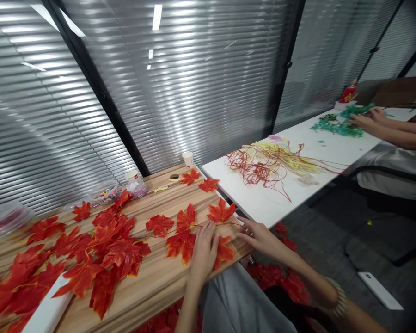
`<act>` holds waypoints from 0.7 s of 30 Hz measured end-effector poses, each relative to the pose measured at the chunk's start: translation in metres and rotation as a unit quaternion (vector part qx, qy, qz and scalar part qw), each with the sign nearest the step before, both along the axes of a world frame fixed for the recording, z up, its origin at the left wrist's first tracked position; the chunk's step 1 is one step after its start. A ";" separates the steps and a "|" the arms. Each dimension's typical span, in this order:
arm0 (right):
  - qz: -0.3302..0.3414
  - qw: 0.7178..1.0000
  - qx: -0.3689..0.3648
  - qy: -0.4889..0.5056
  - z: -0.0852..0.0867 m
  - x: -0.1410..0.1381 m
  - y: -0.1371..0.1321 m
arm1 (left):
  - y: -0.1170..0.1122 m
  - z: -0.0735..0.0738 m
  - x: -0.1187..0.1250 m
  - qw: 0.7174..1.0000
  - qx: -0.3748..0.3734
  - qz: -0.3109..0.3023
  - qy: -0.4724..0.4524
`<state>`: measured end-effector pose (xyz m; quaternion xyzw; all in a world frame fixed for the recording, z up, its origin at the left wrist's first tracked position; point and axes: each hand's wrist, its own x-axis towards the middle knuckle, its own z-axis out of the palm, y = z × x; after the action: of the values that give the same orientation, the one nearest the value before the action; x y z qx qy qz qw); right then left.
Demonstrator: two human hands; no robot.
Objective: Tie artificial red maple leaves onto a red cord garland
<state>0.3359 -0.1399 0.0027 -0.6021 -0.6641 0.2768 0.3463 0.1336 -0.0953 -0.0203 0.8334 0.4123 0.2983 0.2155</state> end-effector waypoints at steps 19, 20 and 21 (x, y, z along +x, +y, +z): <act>0.090 0.976 -0.080 0.183 -0.010 -0.038 0.037 | 0.010 -0.005 0.000 0.924 -0.120 0.161 -0.326; 0.101 0.973 -0.081 0.192 -0.013 -0.039 0.038 | 0.008 -0.005 0.000 0.916 -0.093 0.183 -0.346; 0.113 0.969 -0.085 0.201 -0.016 -0.039 0.041 | 0.006 -0.004 0.000 0.909 -0.060 0.203 -0.360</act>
<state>0.2971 -0.0991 -0.0131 -0.4828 -0.6186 0.4846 0.3866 0.1338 -0.0893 -0.0246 0.5537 0.4838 0.5901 0.3334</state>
